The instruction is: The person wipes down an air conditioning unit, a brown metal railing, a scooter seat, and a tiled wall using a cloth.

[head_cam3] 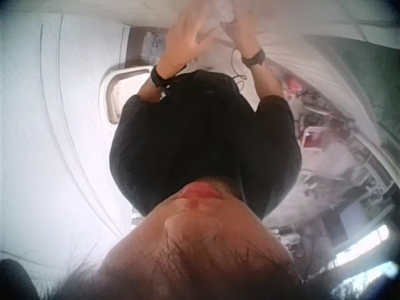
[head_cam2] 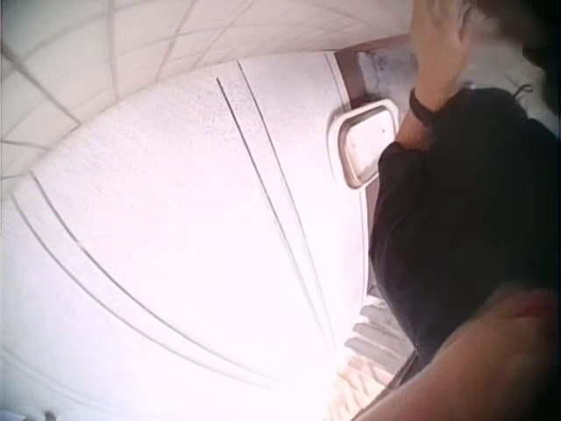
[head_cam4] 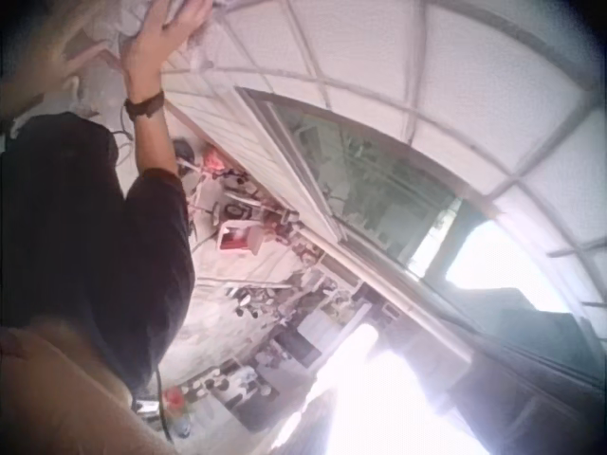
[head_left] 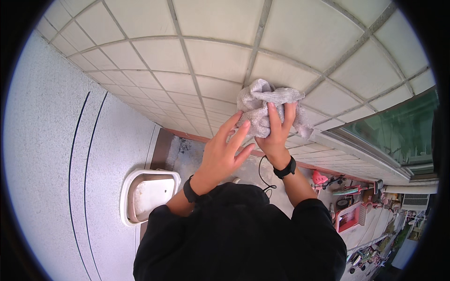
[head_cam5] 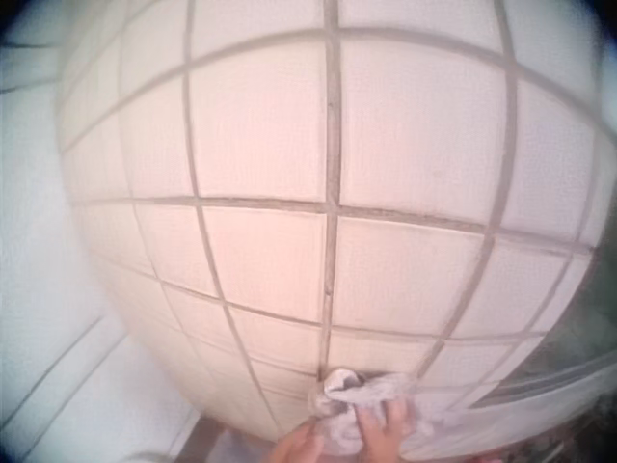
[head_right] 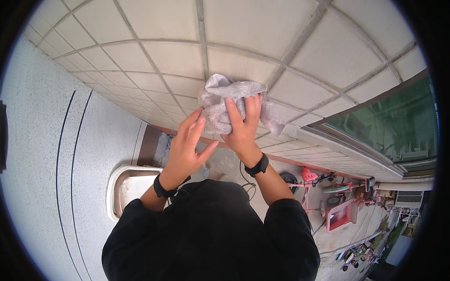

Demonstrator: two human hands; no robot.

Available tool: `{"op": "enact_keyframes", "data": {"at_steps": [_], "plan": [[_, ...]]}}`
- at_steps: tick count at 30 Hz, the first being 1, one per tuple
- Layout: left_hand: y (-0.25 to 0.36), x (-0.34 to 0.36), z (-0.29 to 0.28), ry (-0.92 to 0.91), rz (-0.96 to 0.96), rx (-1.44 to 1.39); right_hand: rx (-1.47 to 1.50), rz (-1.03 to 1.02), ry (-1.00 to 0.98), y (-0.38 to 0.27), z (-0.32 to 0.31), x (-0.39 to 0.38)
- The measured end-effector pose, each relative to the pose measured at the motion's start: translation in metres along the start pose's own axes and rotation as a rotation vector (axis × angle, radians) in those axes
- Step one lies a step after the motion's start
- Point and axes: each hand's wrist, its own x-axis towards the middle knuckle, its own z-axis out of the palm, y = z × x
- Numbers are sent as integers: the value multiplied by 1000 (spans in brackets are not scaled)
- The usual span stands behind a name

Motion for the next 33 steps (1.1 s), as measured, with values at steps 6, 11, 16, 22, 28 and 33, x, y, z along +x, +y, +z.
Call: {"op": "enact_keyframes", "data": {"at_steps": [6,11,16,22,28,33], "plan": [[-66,-23,-15,-67,-258,108,23,-55,-145,-21,78,-11],[-84,1,-29,195,-160,46,-56,-218,-142,-40,62,61],[-56,63,-8,288,151,-80,-211,-219,147,-23,20,84],[-39,76,26,41,354,-78,-394,-90,305,33,4,6],[-74,29,14,-244,236,-85,-570,-55,18,46,50,-88],[-111,-1,-27,-188,170,41,-361,-21,-44,11,109,-101]]}}
